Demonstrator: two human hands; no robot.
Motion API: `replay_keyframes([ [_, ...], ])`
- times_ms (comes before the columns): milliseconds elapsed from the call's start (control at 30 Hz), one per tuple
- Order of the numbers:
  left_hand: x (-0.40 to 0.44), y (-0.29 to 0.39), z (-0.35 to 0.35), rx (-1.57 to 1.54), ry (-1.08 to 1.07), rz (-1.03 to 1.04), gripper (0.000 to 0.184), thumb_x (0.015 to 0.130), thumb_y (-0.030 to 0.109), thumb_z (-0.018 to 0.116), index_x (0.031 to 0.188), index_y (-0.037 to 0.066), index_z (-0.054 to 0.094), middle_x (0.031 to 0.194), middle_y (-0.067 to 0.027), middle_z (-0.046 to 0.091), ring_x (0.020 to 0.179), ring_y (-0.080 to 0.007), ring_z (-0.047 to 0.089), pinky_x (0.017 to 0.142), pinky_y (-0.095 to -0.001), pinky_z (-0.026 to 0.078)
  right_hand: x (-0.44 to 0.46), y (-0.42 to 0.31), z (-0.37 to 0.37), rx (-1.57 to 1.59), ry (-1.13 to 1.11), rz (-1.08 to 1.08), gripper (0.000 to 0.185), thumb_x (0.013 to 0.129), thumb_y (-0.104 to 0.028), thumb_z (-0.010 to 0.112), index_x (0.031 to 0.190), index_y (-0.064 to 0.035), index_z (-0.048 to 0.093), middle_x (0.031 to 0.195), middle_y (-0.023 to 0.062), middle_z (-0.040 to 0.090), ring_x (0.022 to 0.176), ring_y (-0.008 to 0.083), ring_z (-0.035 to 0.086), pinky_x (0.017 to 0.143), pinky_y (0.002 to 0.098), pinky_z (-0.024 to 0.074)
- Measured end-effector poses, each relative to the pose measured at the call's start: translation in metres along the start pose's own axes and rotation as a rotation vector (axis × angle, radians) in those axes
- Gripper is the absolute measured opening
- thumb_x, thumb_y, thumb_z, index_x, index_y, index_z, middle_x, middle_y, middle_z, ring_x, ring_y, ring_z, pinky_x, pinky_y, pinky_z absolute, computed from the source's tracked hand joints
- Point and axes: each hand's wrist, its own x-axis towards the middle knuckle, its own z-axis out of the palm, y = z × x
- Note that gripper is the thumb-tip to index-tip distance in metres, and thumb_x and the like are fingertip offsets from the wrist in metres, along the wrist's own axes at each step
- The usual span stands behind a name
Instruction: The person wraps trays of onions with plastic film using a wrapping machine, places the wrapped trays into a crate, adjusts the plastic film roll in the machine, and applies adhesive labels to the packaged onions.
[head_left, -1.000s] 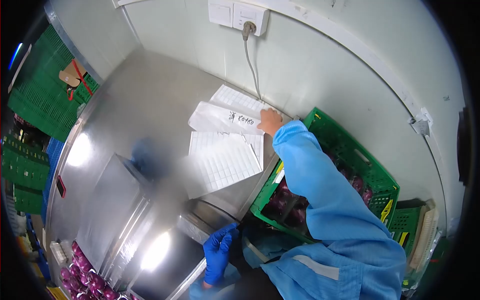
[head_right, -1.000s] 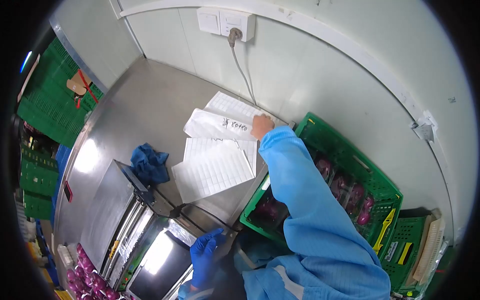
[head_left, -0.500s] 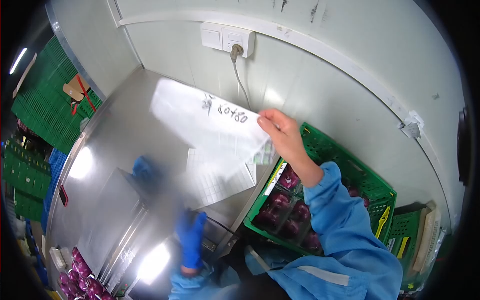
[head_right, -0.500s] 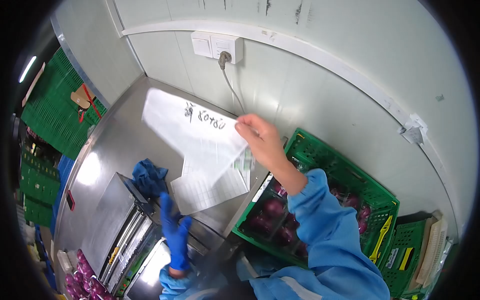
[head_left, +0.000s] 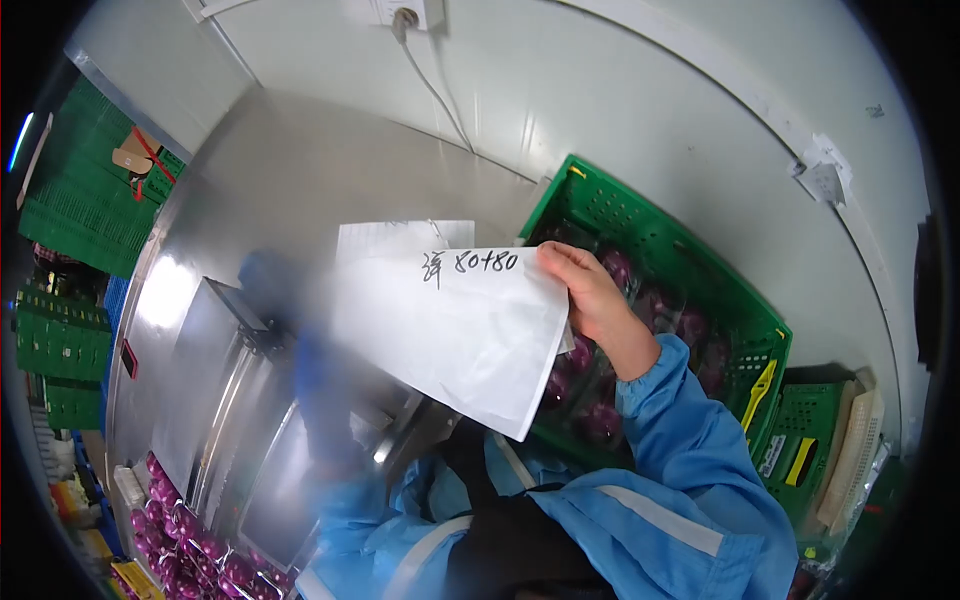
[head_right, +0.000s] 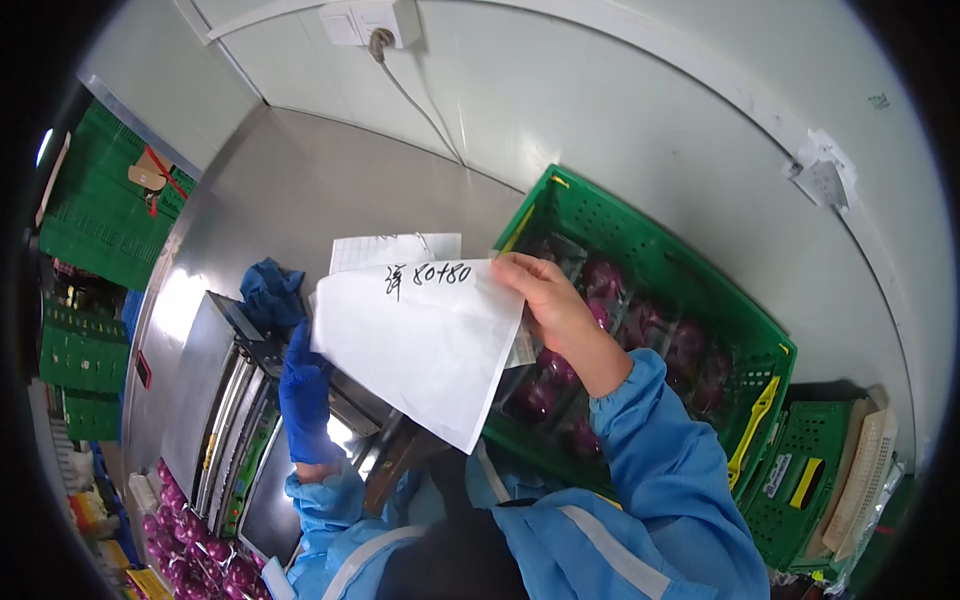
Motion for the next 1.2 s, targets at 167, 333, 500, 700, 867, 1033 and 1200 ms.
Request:
replay_keyframes([
  [167,-0.022,-0.044,0.02,-0.096,0.063,-0.128,0.055,0.088,0.017,0.059,0.137,0.0,0.038,0.133,-0.0131,0.048,0.113,-0.0222,0.054,0.094,-0.0335,0.045,-0.022,-0.001,-0.013,0.04,0.03,0.088,0.024,0.09,-0.026,0.064,0.101,-0.005,0.065,0.091,0.0001,0.065,0.082,0.0091,0.061,0.075,0.0242,0.0484],
  [333,-0.021,-0.029,0.042,-0.384,0.169,-0.258,0.046,0.089,0.014,0.058,0.13,0.0,0.046,0.123,-0.0123,0.055,0.105,-0.0217,0.058,0.089,-0.0327,0.048,-0.031,0.007,-0.031,-0.084,0.009,0.096,0.031,0.091,-0.025,0.061,0.113,-0.0043,0.059,0.097,0.0023,0.062,0.089,0.0101,0.06,0.08,0.0248,0.0483],
  [500,-0.038,-0.005,0.044,-0.638,0.171,-0.403,0.037,0.089,0.011,0.058,0.124,0.0,0.053,0.114,-0.0115,0.061,0.096,-0.0211,0.063,0.084,-0.032,0.051,-0.051,0.009,-0.04,-0.012,-0.265,0.006,0.053,0.085,-0.016,0.062,0.134,-0.0053,0.045,0.121,0.0088,0.057,0.107,0.0158,0.057,0.092,0.0287,0.0461],
  [700,-0.063,0.025,0.056,-0.209,0.216,-0.371,0.026,0.087,0.007,0.059,0.112,0.001,0.062,0.099,-0.0084,0.067,0.083,-0.0185,0.066,0.076,-0.0291,0.053,-0.05,0.024,-0.042,-0.967,-0.086,-0.401,0.034,0.083,-0.013,0.065,0.115,-0.0048,0.063,0.106,0.0086,0.065,0.094,0.0159,0.062,0.082,0.0294,0.0489],
  [867,-0.074,0.067,0.074,-0.094,0.205,-0.158,0.034,0.086,0.006,0.06,0.119,0.0,0.06,0.107,-0.0089,0.066,0.09,-0.0147,0.064,0.08,-0.0267,0.05,-0.046,0.027,-0.046,-0.115,0.13,0.355,0.03,0.086,-0.024,0.066,0.105,-0.0014,0.066,0.089,0.0109,0.067,0.073,0.0162,0.065,0.067,0.0287,0.0505],
  [1033,-0.071,0.108,0.081,-0.187,0.229,-0.174,0.052,0.084,0.001,0.061,0.134,0.0,0.047,0.123,-0.0126,0.06,0.106,-0.0193,0.06,0.093,-0.0304,0.047,-0.049,0.011,-0.043,-1.054,0.414,-0.416,0.047,0.083,-0.021,0.068,0.122,-0.001,0.052,0.108,0.0152,0.062,0.093,0.027,0.063,0.078,0.0347,0.0507],
  [1200,-0.069,0.121,0.093,0.071,0.206,0.157,0.068,0.078,-0.002,0.058,0.142,0.002,0.036,0.142,-0.0163,0.042,0.125,-0.0235,0.047,0.102,-0.0346,0.04,-0.068,-0.005,0.029,-1.15,-0.434,-0.626,0.068,0.078,-0.031,0.073,0.133,-0.0053,0.042,0.135,0.0162,0.044,0.127,0.0337,0.042,0.103,0.0424,0.0381],
])
